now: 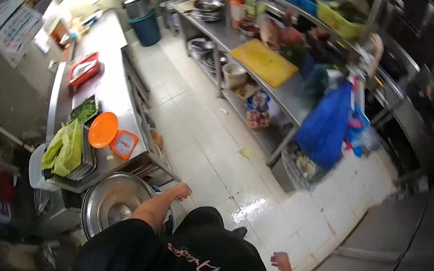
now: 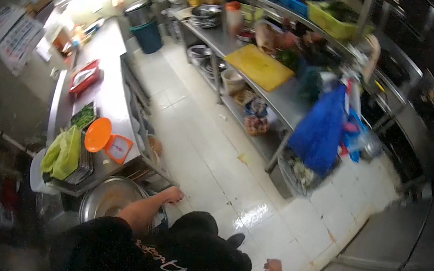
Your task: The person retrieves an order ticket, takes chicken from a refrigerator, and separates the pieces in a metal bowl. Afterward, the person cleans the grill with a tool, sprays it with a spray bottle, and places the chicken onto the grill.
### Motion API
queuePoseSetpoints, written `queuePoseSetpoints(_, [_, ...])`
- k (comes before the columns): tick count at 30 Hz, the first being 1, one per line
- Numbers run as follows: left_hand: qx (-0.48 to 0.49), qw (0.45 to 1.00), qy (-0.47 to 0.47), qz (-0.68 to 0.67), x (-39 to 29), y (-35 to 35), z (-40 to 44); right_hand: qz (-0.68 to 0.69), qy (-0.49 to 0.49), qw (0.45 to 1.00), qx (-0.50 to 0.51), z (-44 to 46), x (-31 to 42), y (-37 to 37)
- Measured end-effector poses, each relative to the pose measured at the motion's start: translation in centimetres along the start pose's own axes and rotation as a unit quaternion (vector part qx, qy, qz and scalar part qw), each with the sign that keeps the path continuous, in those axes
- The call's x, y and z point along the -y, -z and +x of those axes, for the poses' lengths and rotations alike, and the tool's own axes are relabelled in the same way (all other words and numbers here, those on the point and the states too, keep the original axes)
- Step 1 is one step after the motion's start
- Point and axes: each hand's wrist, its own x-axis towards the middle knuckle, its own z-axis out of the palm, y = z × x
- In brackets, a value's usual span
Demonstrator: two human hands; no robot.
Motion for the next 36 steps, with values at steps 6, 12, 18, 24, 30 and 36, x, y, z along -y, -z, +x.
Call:
queuePoseSetpoints(6, [-0.089, 0.719, 0.029, -0.689, 1.1, -2.0, -3.2, -0.091, 0.197, 0.975, -0.045, 7.0, 27.3, 4.6])
queuePoseSetpoints(12, [-0.052, 0.823, 0.366, -0.432, 0.3, 5.6, 0.3, -0.198, 0.157, 0.966, 0.054, 13.5, 41.3, 0.8])
queuePoseSetpoints(18, [-0.201, 0.858, 0.273, -0.387, 9.7, 16.0, 5.3, -0.246, 0.067, 0.947, 0.198, 9.5, 57.4, -7.2])
queuePoseSetpoints(24, [-0.333, 0.749, 0.265, -0.508, 17.8, 30.6, 6.2, -0.237, 0.235, 0.919, 0.209, 9.2, 79.1, -16.0])
queuePoseSetpoints(30, [-0.238, 0.825, 0.337, -0.386, 25.7, 32.7, 5.8, -0.343, 0.314, 0.797, 0.385, 9.1, 97.0, -28.6])
queuePoseSetpoints(36, [-0.149, 0.767, 0.416, -0.465, 27.0, 33.2, 2.5, -0.463, 0.39, 0.639, 0.474, 6.8, 108.8, -41.6])
